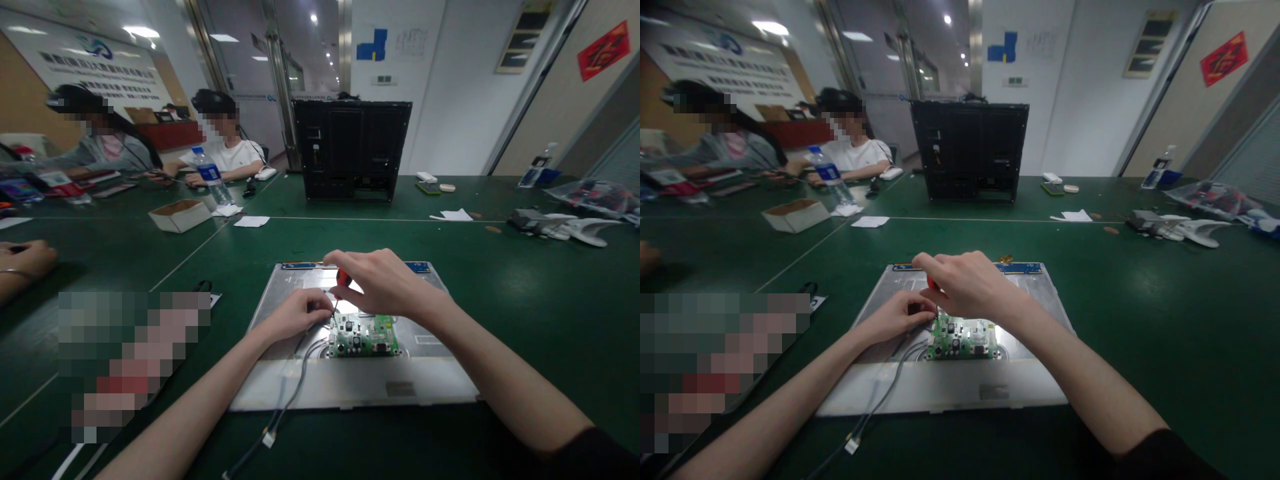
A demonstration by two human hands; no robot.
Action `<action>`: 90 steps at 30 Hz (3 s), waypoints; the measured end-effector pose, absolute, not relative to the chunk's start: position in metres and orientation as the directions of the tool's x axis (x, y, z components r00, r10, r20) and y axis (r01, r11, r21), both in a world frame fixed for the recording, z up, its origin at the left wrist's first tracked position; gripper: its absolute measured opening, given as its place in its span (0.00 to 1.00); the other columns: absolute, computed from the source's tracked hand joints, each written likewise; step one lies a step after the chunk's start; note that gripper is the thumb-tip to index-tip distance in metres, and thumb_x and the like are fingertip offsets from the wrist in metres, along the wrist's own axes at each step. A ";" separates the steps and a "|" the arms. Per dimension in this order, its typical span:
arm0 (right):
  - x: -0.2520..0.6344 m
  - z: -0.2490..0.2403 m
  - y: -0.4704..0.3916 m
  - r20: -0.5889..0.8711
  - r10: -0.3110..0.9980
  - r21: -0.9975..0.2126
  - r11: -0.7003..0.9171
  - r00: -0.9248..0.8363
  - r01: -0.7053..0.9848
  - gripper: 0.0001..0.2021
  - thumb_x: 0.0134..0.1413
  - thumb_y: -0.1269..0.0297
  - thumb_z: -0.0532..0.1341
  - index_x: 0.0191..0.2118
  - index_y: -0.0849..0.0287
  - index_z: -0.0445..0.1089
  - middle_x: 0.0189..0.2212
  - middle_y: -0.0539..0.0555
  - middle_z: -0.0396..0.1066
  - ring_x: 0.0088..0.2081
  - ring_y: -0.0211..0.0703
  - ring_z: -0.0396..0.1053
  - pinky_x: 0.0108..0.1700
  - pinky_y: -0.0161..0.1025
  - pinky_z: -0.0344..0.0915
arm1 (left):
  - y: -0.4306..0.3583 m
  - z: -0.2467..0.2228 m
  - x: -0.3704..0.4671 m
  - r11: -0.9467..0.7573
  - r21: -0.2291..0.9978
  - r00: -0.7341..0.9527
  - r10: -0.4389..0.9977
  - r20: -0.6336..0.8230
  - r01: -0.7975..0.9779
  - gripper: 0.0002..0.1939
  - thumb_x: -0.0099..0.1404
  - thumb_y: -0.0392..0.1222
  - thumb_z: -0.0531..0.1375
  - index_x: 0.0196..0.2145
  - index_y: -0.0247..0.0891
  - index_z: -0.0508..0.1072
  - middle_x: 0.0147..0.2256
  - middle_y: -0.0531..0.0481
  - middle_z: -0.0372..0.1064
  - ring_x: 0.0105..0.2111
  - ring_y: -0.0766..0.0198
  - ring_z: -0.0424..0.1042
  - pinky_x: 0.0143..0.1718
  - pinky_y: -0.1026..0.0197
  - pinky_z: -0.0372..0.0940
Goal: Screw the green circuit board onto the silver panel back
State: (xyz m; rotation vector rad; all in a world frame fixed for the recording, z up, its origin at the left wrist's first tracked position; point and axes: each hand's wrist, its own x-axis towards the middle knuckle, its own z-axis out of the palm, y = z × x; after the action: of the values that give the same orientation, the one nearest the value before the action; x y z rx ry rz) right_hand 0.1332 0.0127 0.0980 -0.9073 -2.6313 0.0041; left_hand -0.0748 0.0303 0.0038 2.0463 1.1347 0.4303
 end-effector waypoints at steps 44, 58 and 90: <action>0.136 0.105 0.009 0.299 0.592 -0.127 0.802 -0.748 0.584 0.12 0.53 0.68 0.55 0.45 0.62 0.61 0.37 0.54 0.70 0.27 0.35 0.61 0.26 0.34 0.48 | 0.032 0.004 -0.076 -0.367 0.746 0.581 0.813 -0.032 0.555 0.07 0.60 0.40 0.57 0.31 0.36 0.73 0.28 0.52 0.69 0.32 0.62 0.67 0.34 0.62 0.59; 0.135 0.102 0.012 0.314 0.594 -0.064 0.792 -0.741 0.607 0.09 0.58 0.63 0.55 0.42 0.62 0.63 0.36 0.54 0.69 0.28 0.35 0.61 0.25 0.34 0.47 | 0.031 0.005 -0.076 -0.312 0.749 0.559 0.824 -0.094 0.585 0.08 0.61 0.42 0.57 0.34 0.37 0.74 0.31 0.51 0.71 0.33 0.61 0.67 0.34 0.61 0.60; 0.135 0.100 0.014 0.297 0.606 -0.054 0.782 -0.738 0.620 0.11 0.61 0.60 0.53 0.44 0.62 0.63 0.30 0.52 0.72 0.25 0.35 0.60 0.24 0.35 0.45 | 0.032 0.000 -0.077 -0.333 0.744 0.559 0.827 -0.066 0.580 0.08 0.61 0.41 0.57 0.34 0.37 0.74 0.31 0.50 0.71 0.33 0.61 0.68 0.35 0.61 0.60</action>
State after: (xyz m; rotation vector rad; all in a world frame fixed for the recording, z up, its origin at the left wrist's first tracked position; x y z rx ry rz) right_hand 0.1346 0.0145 0.1001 -0.9446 -2.6758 -0.0696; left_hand -0.0767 0.0319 0.0002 2.0470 1.1260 0.4213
